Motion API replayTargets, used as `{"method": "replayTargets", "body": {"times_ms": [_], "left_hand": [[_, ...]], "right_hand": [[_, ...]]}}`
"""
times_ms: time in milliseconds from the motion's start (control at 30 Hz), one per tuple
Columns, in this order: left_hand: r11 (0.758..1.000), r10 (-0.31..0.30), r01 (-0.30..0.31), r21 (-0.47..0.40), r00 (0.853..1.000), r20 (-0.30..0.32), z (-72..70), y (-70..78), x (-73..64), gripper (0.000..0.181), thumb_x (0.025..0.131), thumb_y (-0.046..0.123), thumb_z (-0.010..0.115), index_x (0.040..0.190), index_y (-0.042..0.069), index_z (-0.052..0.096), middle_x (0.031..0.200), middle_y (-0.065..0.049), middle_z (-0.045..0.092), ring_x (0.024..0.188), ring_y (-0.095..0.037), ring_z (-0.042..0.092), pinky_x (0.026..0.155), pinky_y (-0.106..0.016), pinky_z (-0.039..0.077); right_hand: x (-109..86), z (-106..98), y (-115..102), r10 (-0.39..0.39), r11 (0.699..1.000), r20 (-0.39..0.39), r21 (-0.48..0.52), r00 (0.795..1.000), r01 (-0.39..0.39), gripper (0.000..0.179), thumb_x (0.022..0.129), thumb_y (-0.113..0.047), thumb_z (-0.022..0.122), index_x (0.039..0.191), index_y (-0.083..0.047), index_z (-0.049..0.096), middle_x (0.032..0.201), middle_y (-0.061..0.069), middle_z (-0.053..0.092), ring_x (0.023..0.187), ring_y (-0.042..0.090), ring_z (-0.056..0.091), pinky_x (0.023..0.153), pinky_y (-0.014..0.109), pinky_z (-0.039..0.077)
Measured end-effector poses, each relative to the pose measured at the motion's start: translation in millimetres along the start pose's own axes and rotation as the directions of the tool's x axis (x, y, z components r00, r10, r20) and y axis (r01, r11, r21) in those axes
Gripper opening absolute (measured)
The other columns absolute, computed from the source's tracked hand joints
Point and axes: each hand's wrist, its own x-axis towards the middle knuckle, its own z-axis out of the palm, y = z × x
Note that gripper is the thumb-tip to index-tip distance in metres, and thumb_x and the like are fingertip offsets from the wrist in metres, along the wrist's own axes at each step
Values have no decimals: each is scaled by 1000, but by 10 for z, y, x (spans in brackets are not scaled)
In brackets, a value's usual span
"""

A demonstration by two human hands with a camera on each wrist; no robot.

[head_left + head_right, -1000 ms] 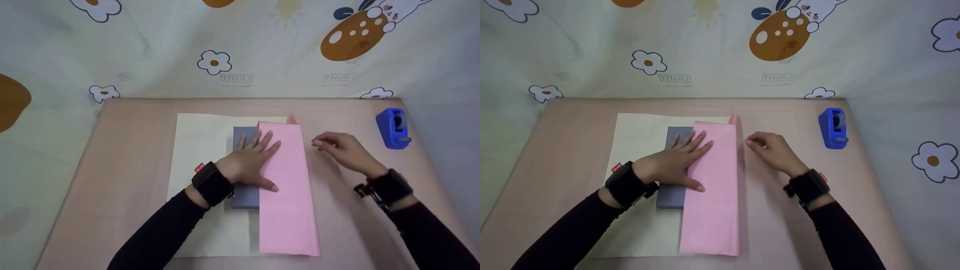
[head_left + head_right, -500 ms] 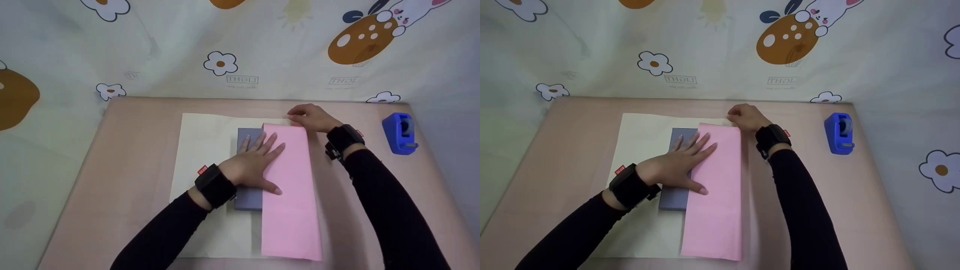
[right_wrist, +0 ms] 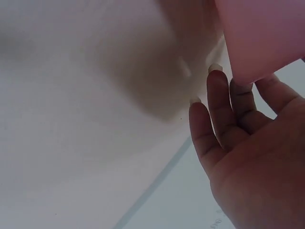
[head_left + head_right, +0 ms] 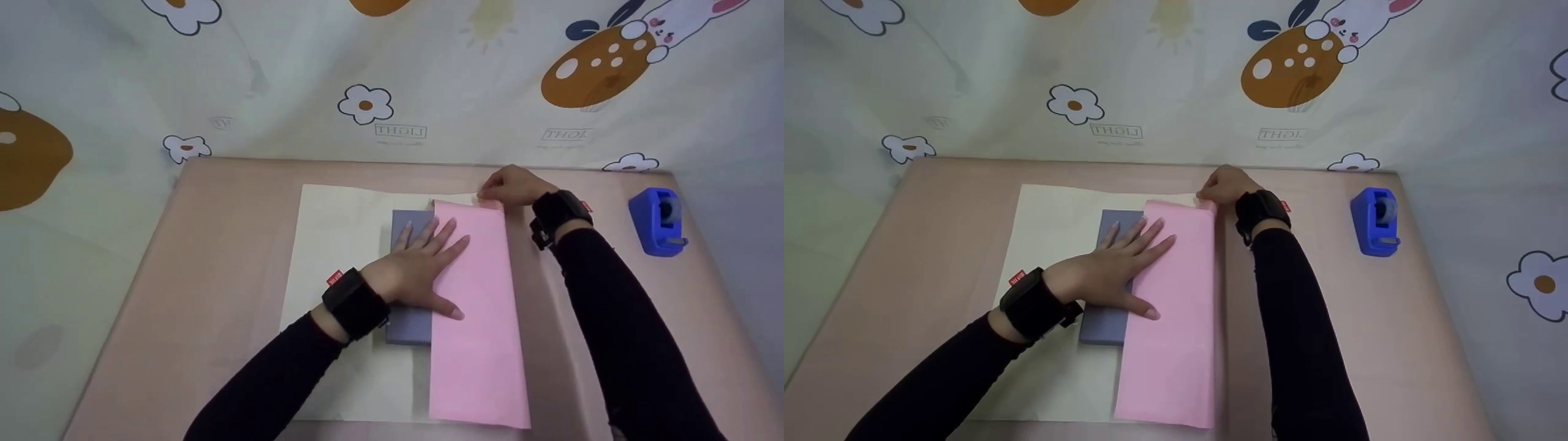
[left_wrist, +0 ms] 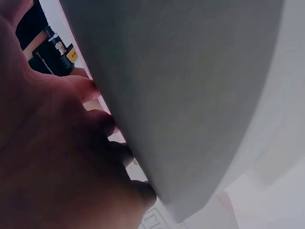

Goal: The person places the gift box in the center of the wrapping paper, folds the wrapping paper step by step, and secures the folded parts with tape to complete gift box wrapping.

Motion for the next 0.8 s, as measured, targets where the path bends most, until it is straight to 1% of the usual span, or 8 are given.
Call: {"method": "replayTargets", "body": {"times_ms": [167,267,367,433,533,600,667,800], "left_hand": [[1000,3,-3,-1,1000,5,6,-1,5,116,80,71,69,164,31,0,170,3,-20,158,-25,-21,126,-57,-14],[1000,8,-8,-4,1000,5,-4,7,-2,116,80,71,70,164,31,0,170,2,-20,158,-25,-20,126,-58,-13],[1000,11,-11,-5,1000,7,-10,13,-4,116,80,71,69,164,30,0,170,2,-20,158,-25,-20,126,-58,-13],[1000,12,-12,-7,1000,6,-12,15,-5,116,80,71,69,164,31,0,170,2,-20,158,-25,-20,126,-58,-13],[1000,14,-13,-10,1000,5,-10,12,0,116,80,71,70,164,31,1,170,2,-20,158,-25,-21,126,-58,-13],[1000,14,-14,-9,1000,2,-11,9,0,116,80,71,70,164,31,1,170,2,-20,158,-25,-20,126,-57,-13],[1000,13,-13,-11,1000,1,-12,4,-1,116,80,71,70,164,31,0,170,3,-20,158,-25,-20,126,-57,-13],[1000,21,-21,-15,1000,-7,-9,-13,-9,116,80,70,70,164,30,1,171,2,-19,158,-26,-20,126,-57,-13]], "right_hand": [[3,-35,72,-19,997,-30,75,999,21,45,98,-34,62,127,0,68,130,22,65,115,29,57,100,44,45],[-19,-77,90,-4,995,-31,100,1000,7,50,97,-41,62,124,0,70,131,21,65,120,30,56,101,43,44],[-28,-112,105,16,994,-36,107,999,-12,49,96,-51,62,107,-5,76,105,10,69,100,23,58,86,36,45],[-30,-125,106,19,988,-35,151,999,-14,43,96,-51,63,90,-9,73,82,0,61,81,17,52,73,31,41],[-39,-127,78,8,950,-45,312,999,6,33,97,-41,65,77,-14,64,65,-7,44,64,13,42,63,27,36],[-49,-124,36,-2,907,-52,421,999,24,28,98,-33,65,77,-14,63,63,-7,45,60,12,42,60,26,37],[-56,-113,-4,-15,876,-59,480,998,41,24,99,-28,65,80,-13,65,64,-7,46,60,12,43,61,27,37],[-49,-66,6,-14,872,-67,487,998,45,25,101,-28,61,80,-14,64,63,-5,44,62,14,43,66,30,37]]}}
